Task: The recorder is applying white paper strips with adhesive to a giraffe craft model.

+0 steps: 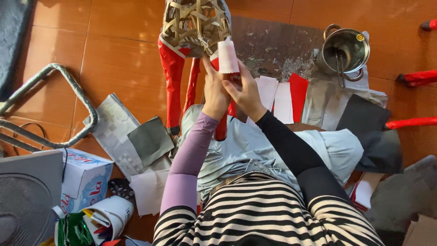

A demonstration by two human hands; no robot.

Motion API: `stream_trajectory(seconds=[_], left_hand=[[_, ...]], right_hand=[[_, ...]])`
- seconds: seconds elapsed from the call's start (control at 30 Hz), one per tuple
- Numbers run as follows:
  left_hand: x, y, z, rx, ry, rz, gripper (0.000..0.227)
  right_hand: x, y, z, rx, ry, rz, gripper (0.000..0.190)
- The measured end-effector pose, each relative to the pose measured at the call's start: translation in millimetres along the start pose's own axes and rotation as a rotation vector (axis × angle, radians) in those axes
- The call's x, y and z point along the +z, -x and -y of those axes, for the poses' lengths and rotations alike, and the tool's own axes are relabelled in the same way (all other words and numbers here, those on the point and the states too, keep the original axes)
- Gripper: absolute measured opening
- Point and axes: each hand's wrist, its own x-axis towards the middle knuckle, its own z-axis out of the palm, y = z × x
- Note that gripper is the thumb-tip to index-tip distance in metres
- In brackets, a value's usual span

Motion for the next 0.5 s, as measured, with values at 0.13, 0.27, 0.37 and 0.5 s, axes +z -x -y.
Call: stream_trajectory(seconds=[0.13, 0.27, 0.37, 0.5], left_hand=[[-12, -4, -19, -0.168, -0.065, 0.062, 0.079], [-28, -5, -33, -0.051, -0.132, 0.058, 0.092], [-29, -2, -30, 0.016, -0.068, 0.039, 0.091], [-32, -2, -30, 0.017, -0.027, 0.050, 0.088]], right_hand=[[11, -11, -51, 0.254, -0.345, -0.262, 0.029], [19, -28, -87, 0.459, -0.636, -0.421, 0.024], [36, -29, -118, 0.615, -0.854, -0.418, 0.018], [57, -43, -126, 0.520, -1.126, -0.352, 0.020]])
